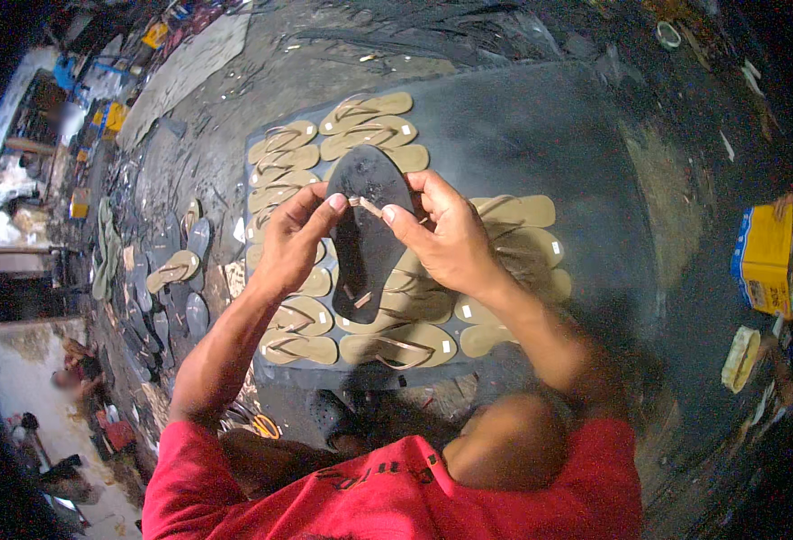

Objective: The person sits on the floor and repeatedly picks up black and beige flip-flops, then places them into separate piles. The person handles the flip-flops one at a time, alternating between the two colors and arranging them in neat rows.

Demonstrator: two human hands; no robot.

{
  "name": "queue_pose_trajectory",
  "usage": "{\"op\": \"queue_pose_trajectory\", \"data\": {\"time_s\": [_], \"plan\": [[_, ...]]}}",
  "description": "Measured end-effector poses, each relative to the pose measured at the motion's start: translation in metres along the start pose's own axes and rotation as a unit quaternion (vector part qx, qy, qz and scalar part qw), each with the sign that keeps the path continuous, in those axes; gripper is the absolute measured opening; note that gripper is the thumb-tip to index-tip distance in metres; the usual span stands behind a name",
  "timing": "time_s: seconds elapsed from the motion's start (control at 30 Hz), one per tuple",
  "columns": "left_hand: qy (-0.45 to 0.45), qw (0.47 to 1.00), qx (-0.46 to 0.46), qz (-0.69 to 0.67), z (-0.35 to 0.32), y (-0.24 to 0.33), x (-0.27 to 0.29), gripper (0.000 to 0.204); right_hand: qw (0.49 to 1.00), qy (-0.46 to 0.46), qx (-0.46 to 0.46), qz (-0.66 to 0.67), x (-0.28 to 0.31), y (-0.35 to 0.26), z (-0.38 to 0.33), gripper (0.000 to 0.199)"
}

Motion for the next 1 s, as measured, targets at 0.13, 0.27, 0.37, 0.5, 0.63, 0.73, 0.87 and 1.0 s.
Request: {"op": "queue_pose_trajectory", "data": {"time_s": [0.13,0.27,0.37,0.5,0.63,0.73,0.87,1.0], "plan": [[-0.007,0.988,0.083,-0.133,0.01,-0.026,-0.041,0.037,0.998,-0.023,-0.057,0.012,0.053,0.003,-0.013,0.049],[-0.128,0.967,0.212,-0.067,-0.003,-0.074,-0.114,0.045,0.989,-0.076,0.036,-0.122,0.088,0.006,-0.044,0.055],[-0.18,0.916,0.324,-0.155,-0.02,-0.112,-0.151,0.066,0.983,-0.041,-0.094,-0.152,0.143,0.046,-0.058,0.048],[-0.019,0.922,0.252,-0.293,0.026,-0.149,-0.116,0.063,0.978,0.168,-0.082,-0.098,0.237,0.05,-0.061,0.044],[0.148,0.956,0.157,-0.199,0.077,-0.202,-0.089,0.037,0.963,0.214,-0.111,-0.122,0.285,0.075,-0.015,0.045],[0.166,0.967,0.158,-0.109,0.096,-0.237,-0.093,0.027,0.957,0.226,-0.115,-0.142,0.315,0.105,0.021,0.04],[0.151,0.97,0.172,0.081,0.094,-0.262,-0.087,0.029,0.96,0.207,-0.132,-0.132,0.334,0.148,0.038,0.039],[0.183,0.971,0.135,0.073,0.087,-0.263,-0.081,0.032,0.949,0.206,-0.166,-0.171,0.333,0.16,0.037,0.039]]}}
Point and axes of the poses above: each hand's wrist, its own z-axis towards the middle knuckle, its own x-axis out of the back of the hand, y = z × x, the point moved 10 cm from there along z, towards the middle knuckle, and after that the axes turned 12 degrees about -x, right-handed, at the moved point
